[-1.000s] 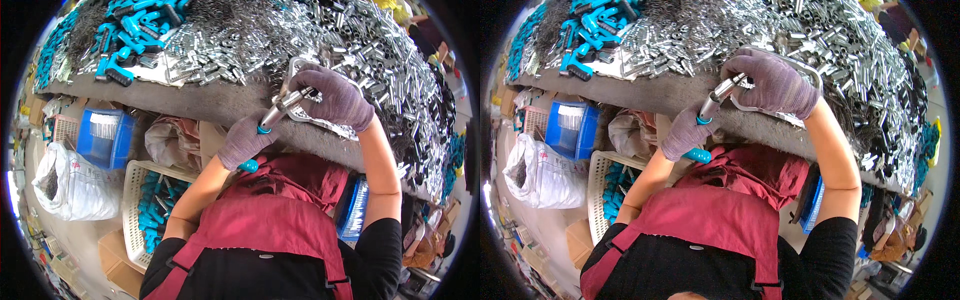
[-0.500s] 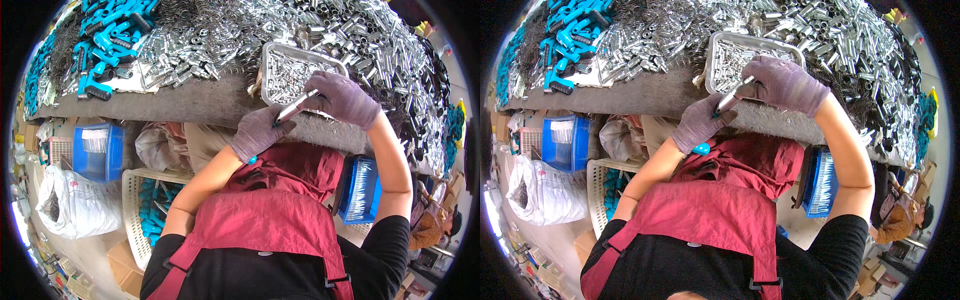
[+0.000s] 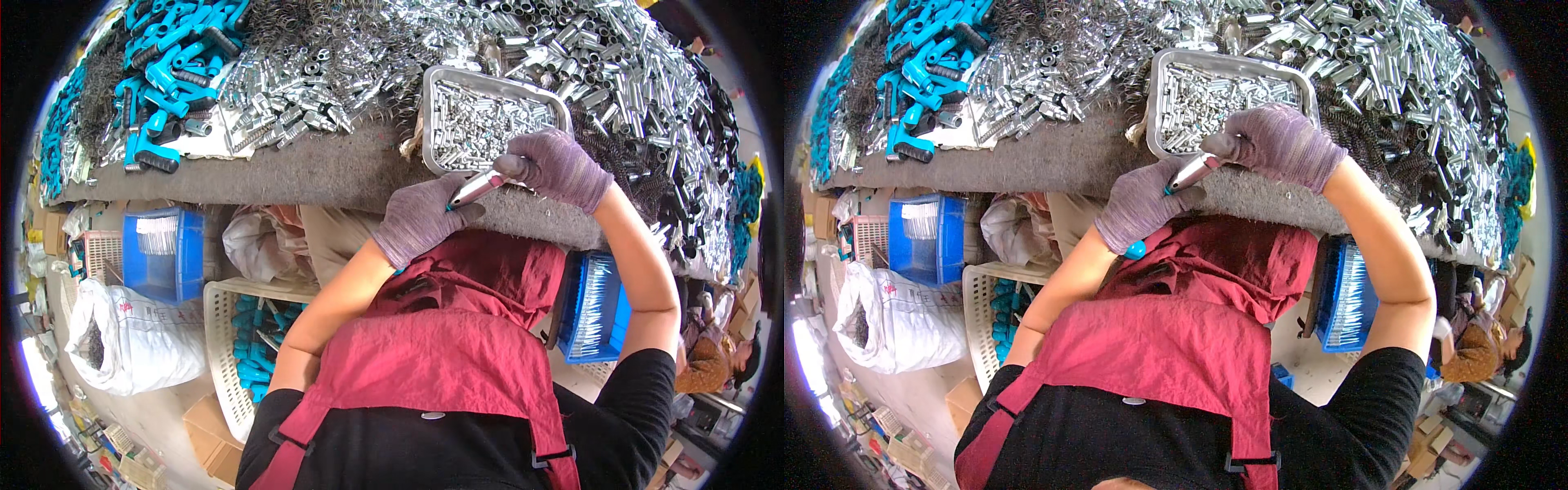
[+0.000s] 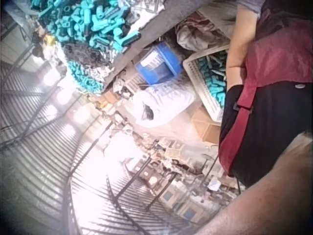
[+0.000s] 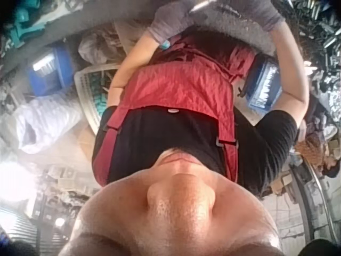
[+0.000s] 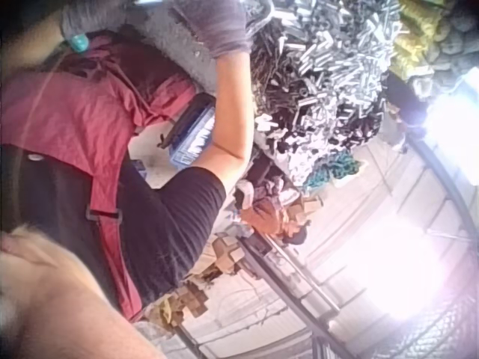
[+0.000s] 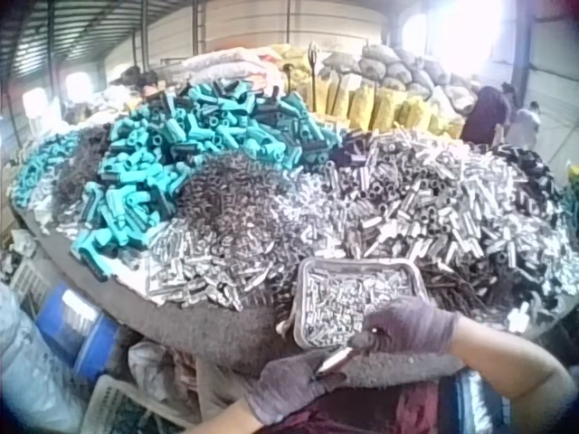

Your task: The person assembles tools by taking small pins from a metal tray, inserting metal cylinders and springs into plastic components, and attaching plastic handles to the assemblies by hand.

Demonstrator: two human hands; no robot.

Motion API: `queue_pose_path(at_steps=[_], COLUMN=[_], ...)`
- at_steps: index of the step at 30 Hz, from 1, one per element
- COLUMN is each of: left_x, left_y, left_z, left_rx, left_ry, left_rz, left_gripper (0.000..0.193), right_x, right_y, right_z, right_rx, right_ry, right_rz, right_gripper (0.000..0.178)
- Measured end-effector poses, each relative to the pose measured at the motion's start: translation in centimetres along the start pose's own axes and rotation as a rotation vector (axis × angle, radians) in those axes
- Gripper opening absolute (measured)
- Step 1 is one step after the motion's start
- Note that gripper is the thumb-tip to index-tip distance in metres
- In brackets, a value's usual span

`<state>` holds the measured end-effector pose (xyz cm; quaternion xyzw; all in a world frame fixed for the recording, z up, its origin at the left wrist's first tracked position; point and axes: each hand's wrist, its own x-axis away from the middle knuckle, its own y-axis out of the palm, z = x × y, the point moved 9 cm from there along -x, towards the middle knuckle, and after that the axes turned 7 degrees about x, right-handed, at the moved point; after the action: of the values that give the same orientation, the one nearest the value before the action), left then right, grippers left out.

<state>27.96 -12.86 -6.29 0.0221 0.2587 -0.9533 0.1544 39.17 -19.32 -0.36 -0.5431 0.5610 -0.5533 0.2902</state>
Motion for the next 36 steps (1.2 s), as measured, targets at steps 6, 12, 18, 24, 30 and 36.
queue_pose_path(at_steps=[6,12,18,24,30,36], left_x=[-0.1,-0.2,-0.2,-0.2,-0.3,-0.4], left_y=[0.1,0.3,0.2,0.3,0.4,0.2], left_z=[-0.3,-0.4,-0.2,0.0,0.1,-0.5], left_rx=[-0.015,-0.041,-0.020,-0.047,-0.018,-0.012], left_ry=[-0.020,-0.062,-0.053,-0.049,-0.060,-0.070], left_rz=[-0.045,-0.082,-0.089,-0.112,-0.137,-0.106], left_gripper=[0.047,0.047,0.048,0.048,0.046,0.047], right_x=[0.6,1.9,1.5,2.0,1.7,3.2], right_y=[-1.3,-3.5,-1.4,-1.7,-0.8,-3.2], right_z=[-1.7,-3.9,-1.9,-1.6,-1.1,-3.8], right_rx=[-0.071,-0.239,-0.253,-0.220,-0.208,-0.279], right_ry=[-0.138,-0.508,-0.093,-0.084,-0.060,-0.431], right_rz=[0.010,0.350,0.105,0.126,0.039,0.415], right_gripper=[0.032,0.030,0.034,0.038,0.035,0.029])
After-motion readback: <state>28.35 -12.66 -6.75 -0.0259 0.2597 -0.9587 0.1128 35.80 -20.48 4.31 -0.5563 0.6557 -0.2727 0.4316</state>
